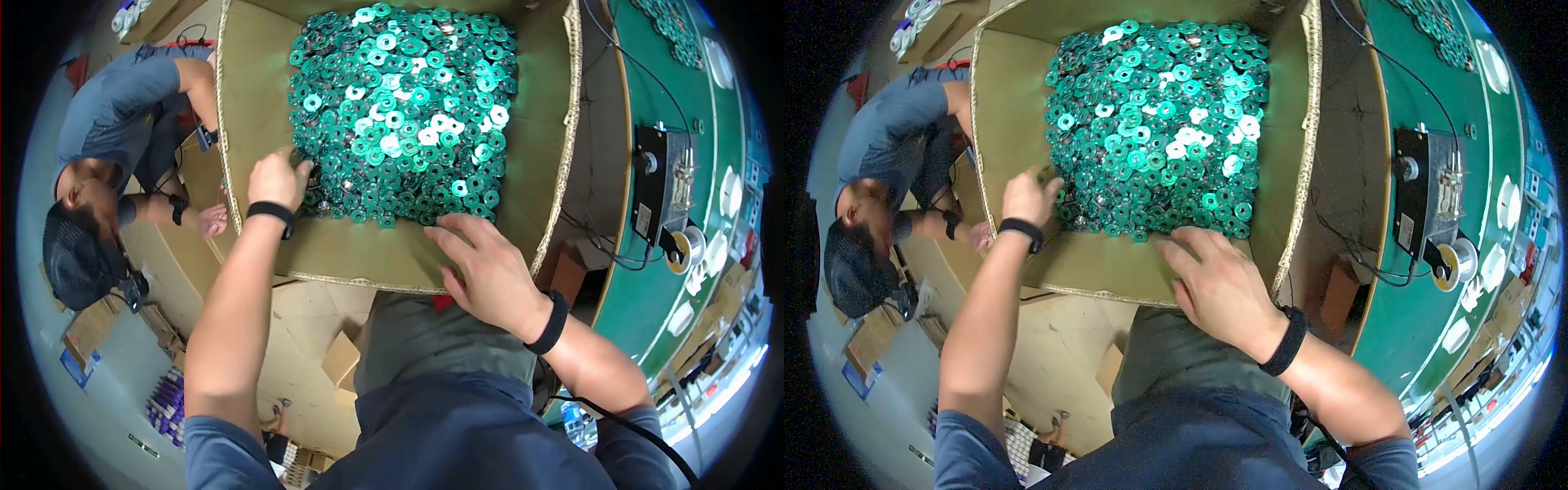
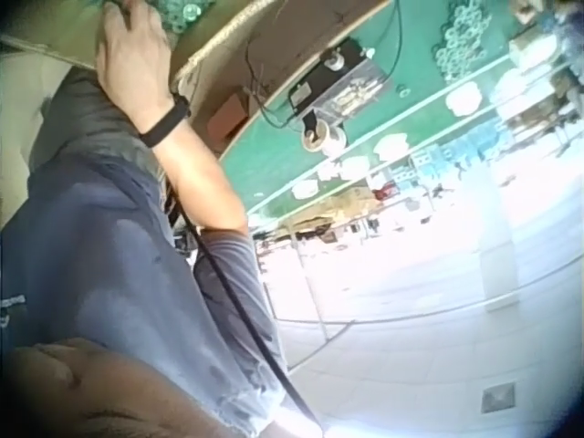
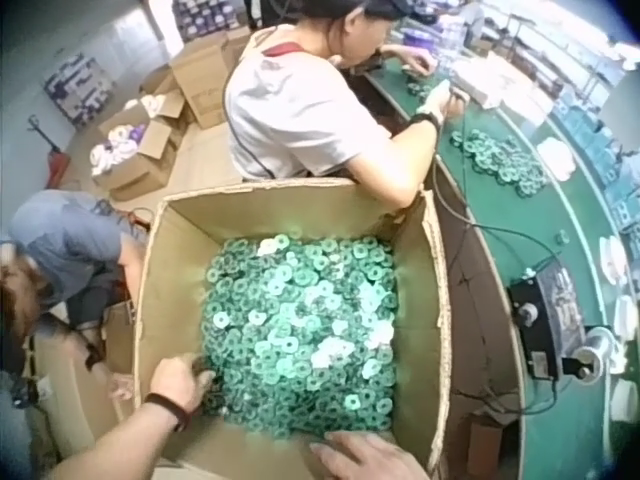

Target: The person assembles small electronic components by connecting wires to circular green circuit boards, using an assembly jig to hold the components steady.

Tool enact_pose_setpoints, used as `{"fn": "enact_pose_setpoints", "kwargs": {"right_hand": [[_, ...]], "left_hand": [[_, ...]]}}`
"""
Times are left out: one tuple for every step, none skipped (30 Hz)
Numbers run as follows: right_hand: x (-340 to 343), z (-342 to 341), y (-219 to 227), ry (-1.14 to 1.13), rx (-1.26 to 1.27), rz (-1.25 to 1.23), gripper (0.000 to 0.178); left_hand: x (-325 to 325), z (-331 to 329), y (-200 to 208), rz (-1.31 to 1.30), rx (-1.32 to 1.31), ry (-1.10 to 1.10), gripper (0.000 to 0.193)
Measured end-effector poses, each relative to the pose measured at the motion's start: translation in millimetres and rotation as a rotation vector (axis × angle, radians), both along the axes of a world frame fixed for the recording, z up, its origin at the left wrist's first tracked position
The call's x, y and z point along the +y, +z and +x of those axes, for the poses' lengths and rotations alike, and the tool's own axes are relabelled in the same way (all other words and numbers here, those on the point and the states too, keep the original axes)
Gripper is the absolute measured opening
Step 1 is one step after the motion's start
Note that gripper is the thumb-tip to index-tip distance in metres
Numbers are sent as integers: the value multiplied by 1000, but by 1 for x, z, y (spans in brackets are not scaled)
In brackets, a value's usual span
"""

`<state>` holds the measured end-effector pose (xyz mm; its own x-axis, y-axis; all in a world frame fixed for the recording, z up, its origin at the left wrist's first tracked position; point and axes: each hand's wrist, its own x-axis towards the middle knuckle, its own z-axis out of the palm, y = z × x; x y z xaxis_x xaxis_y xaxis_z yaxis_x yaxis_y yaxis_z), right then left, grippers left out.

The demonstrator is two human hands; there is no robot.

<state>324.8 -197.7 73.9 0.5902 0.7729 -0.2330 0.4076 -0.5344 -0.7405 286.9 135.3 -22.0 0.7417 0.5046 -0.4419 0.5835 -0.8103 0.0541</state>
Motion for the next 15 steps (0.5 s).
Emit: {"fn": "enact_pose_setpoints", "kwargs": {"right_hand": [[4,2,1,6,63,10,45],[10,4,2,19,60,7,45],[18,6,3,49,94,2,42],[28,6,2,85,126,-4,38],[42,7,1,117,124,0,38],[57,8,1,175,143,-38,35],[73,8,0,234,161,-78,31],[89,7,-6,268,153,-82,31],[105,4,-16,309,113,-91,32],[120,-1,-28,352,74,-100,33],[135,-4,-42,379,30,-106,33],[149,-8,-57,406,22,-116,33],[162,-13,-74,426,-19,-133,34],[176,-16,-92,446,-66,-145,36],[190,-20,-107,470,-78,-149,36]], "left_hand": [[4,-8,16,-61,-218,-71,33],[7,-21,31,-121,-439,-141,27],[1,-30,54,-183,-480,-32,23],[-6,-42,69,-243,-521,82,19],[-8,-61,73,-238,-607,127,19],[-8,-78,72,-204,-677,89,23],[-9,-92,68,-223,-713,123,24],[-9,-102,64,-240,-752,160,25],[-7,-107,63,-168,-813,110,26],[-8,-111,64,-161,-822,145,26],[-10,-111,64,-187,-856,174,27],[-9,-110,68,-210,-894,198,27],[-8,-116,74,-216,-840,210,28],[-4,-124,69,-210,-854,237,28],[-2,-133,65,-202,-866,295,28]]}}
